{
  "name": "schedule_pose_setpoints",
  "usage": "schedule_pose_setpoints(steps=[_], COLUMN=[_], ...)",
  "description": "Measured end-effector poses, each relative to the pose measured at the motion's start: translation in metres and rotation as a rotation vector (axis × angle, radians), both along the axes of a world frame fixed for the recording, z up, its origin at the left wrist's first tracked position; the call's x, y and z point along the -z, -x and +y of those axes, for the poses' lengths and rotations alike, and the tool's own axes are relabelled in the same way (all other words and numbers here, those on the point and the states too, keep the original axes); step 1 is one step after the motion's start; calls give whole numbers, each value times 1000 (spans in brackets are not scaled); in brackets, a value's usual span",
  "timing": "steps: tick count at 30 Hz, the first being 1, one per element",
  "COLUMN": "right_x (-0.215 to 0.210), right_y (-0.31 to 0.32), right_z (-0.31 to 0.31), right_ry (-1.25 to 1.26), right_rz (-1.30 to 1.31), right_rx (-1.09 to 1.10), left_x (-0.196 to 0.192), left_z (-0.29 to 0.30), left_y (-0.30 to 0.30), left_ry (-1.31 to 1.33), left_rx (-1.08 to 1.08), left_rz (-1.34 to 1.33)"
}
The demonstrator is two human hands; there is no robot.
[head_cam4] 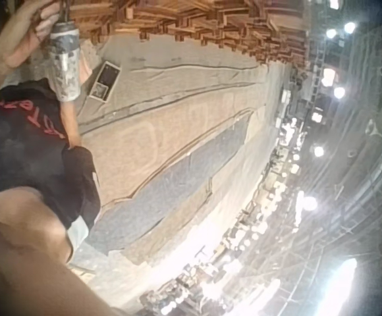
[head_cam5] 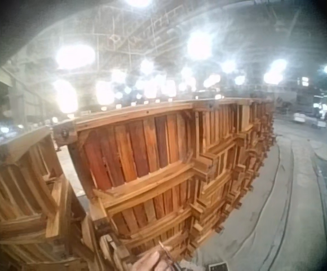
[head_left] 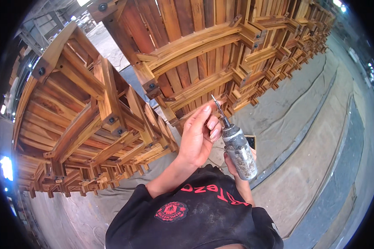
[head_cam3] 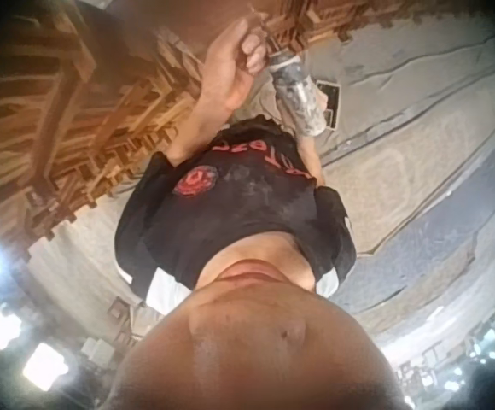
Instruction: Assembling wooden furniture components using a pneumatic screwdriver and screws.
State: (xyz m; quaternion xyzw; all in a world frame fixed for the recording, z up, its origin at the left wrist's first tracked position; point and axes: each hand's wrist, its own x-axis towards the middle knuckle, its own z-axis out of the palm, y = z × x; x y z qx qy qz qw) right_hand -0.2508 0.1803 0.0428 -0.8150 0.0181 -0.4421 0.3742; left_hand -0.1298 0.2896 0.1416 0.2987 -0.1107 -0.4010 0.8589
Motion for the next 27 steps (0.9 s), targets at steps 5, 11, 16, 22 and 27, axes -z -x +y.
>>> schedule_pose_setpoints(steps=[5,11,16,22,27], right_x=[1,14,34,56,83], right_y=[19,27,35,54,69], right_z=[2,-1,10,19,6], right_ry=[33,36,-21,-336,-243], right_rz=[38,68,73,295,255], right_rx=[95,-1,104,188,279], left_x=[70,151,189,236,289], left_z=[23,68,85,108,115], left_y=[-13,-20,-16,-27,-32], left_ry=[-78,-263,-392,-508,-504], left_rx=[-124,-192,-198,-160,-10], left_rz=[422,619,345,298,466])
